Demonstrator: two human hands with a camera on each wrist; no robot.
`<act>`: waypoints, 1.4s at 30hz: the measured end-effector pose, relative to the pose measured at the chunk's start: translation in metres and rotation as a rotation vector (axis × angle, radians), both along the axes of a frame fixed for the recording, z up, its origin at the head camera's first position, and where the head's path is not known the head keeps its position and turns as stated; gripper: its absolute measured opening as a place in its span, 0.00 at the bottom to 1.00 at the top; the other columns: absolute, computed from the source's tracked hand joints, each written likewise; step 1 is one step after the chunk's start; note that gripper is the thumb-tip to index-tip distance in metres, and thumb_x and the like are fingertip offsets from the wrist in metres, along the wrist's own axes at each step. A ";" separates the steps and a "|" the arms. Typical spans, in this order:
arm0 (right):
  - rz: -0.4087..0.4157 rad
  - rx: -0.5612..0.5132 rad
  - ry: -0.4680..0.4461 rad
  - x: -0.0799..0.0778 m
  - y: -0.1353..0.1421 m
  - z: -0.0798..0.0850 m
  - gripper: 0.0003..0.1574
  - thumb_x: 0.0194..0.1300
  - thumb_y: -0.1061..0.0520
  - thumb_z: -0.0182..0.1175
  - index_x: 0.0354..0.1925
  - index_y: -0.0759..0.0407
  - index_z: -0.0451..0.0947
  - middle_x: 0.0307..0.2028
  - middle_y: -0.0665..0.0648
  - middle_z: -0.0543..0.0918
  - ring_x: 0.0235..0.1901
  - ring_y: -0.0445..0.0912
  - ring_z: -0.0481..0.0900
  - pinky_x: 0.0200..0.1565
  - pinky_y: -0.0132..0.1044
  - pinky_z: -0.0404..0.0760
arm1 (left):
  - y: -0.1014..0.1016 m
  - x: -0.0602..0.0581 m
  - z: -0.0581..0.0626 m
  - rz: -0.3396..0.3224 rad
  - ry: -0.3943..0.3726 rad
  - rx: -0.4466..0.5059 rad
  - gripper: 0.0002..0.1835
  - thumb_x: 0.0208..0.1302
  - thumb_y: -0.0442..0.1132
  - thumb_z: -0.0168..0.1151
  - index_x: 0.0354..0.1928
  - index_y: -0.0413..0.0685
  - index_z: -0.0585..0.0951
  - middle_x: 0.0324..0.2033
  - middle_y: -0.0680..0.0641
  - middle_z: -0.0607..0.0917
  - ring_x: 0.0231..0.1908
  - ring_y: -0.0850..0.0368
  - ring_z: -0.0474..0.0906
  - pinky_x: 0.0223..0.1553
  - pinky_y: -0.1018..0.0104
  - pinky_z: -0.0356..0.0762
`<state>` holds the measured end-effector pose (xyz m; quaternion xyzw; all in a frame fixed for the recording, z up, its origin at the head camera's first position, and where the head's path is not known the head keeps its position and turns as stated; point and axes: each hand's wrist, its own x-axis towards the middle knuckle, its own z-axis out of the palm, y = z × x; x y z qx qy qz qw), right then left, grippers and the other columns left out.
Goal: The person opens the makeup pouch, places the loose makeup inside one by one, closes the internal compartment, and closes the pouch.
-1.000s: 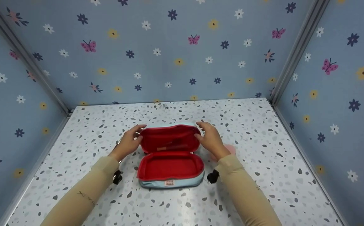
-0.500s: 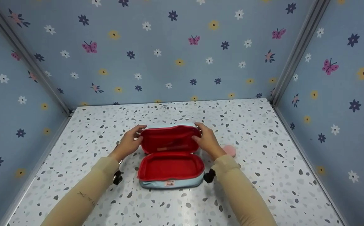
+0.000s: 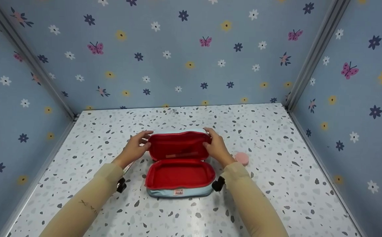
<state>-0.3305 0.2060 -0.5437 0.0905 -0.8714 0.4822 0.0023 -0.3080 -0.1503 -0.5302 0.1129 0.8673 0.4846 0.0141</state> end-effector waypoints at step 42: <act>0.057 0.009 0.035 0.003 0.007 0.001 0.36 0.72 0.73 0.63 0.75 0.64 0.70 0.54 0.71 0.84 0.49 0.57 0.84 0.48 0.39 0.87 | -0.096 0.022 -0.016 0.060 -0.037 -0.309 0.30 0.72 0.40 0.71 0.71 0.35 0.77 0.56 0.34 0.86 0.50 0.44 0.84 0.52 0.47 0.83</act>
